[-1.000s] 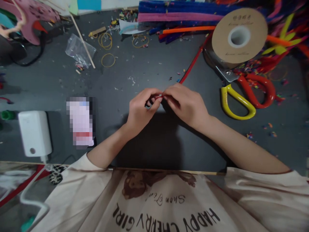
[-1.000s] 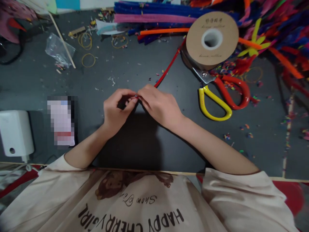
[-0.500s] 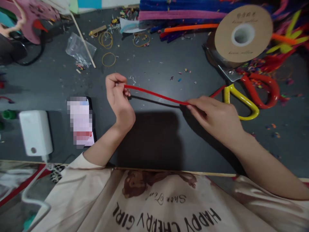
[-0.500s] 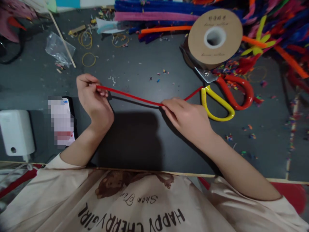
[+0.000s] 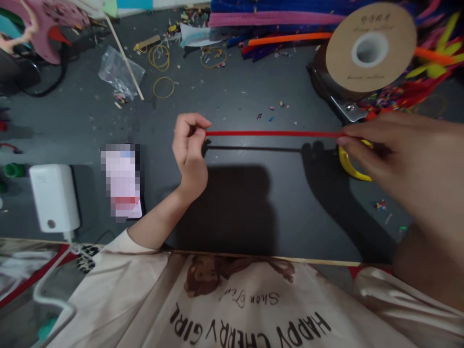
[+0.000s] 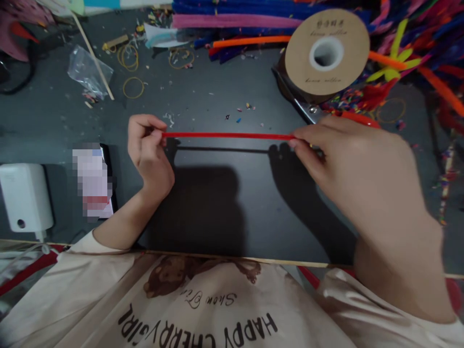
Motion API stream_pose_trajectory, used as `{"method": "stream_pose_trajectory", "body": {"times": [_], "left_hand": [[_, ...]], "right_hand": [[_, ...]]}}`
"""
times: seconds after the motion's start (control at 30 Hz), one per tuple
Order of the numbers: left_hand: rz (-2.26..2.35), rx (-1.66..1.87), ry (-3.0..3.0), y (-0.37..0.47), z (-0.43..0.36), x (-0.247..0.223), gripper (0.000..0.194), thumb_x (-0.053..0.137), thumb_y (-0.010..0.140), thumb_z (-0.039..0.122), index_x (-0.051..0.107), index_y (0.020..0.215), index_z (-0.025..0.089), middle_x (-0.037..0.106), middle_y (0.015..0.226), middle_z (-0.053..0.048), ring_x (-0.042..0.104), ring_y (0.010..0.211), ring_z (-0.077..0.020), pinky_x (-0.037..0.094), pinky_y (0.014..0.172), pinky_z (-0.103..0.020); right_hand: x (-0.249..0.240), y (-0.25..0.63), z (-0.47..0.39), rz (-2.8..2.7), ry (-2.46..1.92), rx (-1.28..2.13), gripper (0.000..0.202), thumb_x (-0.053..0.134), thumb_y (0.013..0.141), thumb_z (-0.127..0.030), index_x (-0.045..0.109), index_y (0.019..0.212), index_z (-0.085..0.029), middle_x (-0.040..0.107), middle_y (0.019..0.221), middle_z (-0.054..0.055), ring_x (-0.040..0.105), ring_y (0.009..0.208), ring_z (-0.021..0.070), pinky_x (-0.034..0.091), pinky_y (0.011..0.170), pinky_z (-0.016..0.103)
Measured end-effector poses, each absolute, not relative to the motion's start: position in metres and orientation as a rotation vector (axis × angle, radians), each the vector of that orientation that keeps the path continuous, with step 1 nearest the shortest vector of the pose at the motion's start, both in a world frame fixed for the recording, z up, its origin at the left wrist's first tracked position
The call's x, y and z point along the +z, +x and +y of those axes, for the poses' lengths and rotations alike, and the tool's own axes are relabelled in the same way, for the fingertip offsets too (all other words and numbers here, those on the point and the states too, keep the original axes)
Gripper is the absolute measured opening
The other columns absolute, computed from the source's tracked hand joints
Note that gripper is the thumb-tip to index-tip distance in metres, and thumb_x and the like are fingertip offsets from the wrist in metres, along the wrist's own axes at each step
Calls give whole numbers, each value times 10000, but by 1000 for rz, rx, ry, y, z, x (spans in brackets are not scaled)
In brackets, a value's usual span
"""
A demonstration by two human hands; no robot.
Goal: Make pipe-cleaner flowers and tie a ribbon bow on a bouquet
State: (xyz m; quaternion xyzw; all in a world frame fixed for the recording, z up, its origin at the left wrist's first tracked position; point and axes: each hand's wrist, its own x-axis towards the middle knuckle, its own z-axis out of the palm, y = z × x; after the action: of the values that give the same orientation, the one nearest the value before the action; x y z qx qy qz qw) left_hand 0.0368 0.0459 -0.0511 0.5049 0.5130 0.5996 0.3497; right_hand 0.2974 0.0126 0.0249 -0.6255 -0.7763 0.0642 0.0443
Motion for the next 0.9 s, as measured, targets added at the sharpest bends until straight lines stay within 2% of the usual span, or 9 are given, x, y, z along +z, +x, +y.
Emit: {"method": "stream_pose_trajectory", "body": {"times": [0.03, 0.07, 0.1, 0.13, 0.23, 0.3, 0.4, 0.67, 0.9], "left_hand": [[1360, 1455, 1378, 37, 46, -52, 172, 456, 829, 103, 579, 791, 217, 512, 735, 20, 447, 652, -86, 363, 626, -235], [1390, 1348, 1464, 38, 45, -53, 169, 466, 829, 103, 579, 804, 225, 519, 722, 24, 456, 654, -89, 368, 643, -243], [1408, 1249, 1564, 40, 44, -55, 167, 480, 823, 99, 583, 815, 230, 530, 707, 29, 468, 655, -91, 371, 661, -251], [1413, 1171, 1673, 42, 43, -55, 164, 498, 814, 97, 589, 824, 232, 546, 695, 35, 482, 655, -90, 374, 679, -260], [1383, 1084, 1974, 48, 39, -57, 134, 534, 805, 126, 606, 854, 228, 618, 715, 42, 535, 674, -90, 379, 722, -285], [1381, 1057, 2057, 50, 38, -56, 107, 549, 809, 158, 612, 864, 224, 658, 755, 38, 560, 686, -93, 389, 735, -293], [1425, 1027, 1983, 48, 39, -56, 122, 572, 794, 162, 619, 887, 225, 680, 793, 30, 583, 716, -99, 419, 756, -296], [1408, 1130, 1677, 43, 47, -55, 149, 573, 781, 135, 610, 894, 226, 661, 853, 23, 606, 777, -71, 480, 723, -216], [1420, 1189, 1548, 41, 48, -53, 143, 532, 793, 127, 603, 833, 245, 536, 650, 51, 491, 620, -58, 418, 634, -219]], "right_hand": [[19, 294, 17, -2421, -1897, 141, 494, 265, 938, -493, 664, 952, -203, 675, 953, 114, 650, 834, 308, 381, 541, 376], [12, 290, 21, -2373, -1856, 120, 462, 311, 933, -472, 659, 1023, -182, 665, 1027, 150, 650, 873, 307, 401, 557, 382], [4, 285, 24, -2318, -1826, 129, 390, 397, 917, -435, 633, 1103, -187, 645, 1116, 165, 643, 943, 294, 443, 609, 379], [-3, 278, 27, -2257, -1752, 141, 347, 463, 896, -391, 622, 1124, -183, 643, 1120, 170, 634, 984, 288, 471, 662, 376], [-25, 250, 30, -2204, -1464, 258, 246, 463, 900, -304, 614, 1057, -191, 672, 1011, 141, 625, 965, 242, 490, 823, 387], [-38, 230, 30, -2257, -1354, 290, 242, 480, 888, -306, 595, 1080, -212, 657, 1100, 125, 594, 1046, 262, 465, 884, 436], [-52, 208, 34, -2272, -1345, 407, 236, 462, 887, -267, 596, 1056, -173, 674, 981, 116, 610, 917, 251, 480, 794, 413], [-59, 207, 44, -2170, -1355, 284, 199, 438, 913, -264, 613, 852, -190, 660, 766, 47, 593, 753, 179, 468, 716, 321], [-58, 206, 41, -2136, -1400, 291, 157, 479, 892, -279, 601, 841, -195, 638, 729, 35, 579, 714, 174, 452, 670, 313]]}}
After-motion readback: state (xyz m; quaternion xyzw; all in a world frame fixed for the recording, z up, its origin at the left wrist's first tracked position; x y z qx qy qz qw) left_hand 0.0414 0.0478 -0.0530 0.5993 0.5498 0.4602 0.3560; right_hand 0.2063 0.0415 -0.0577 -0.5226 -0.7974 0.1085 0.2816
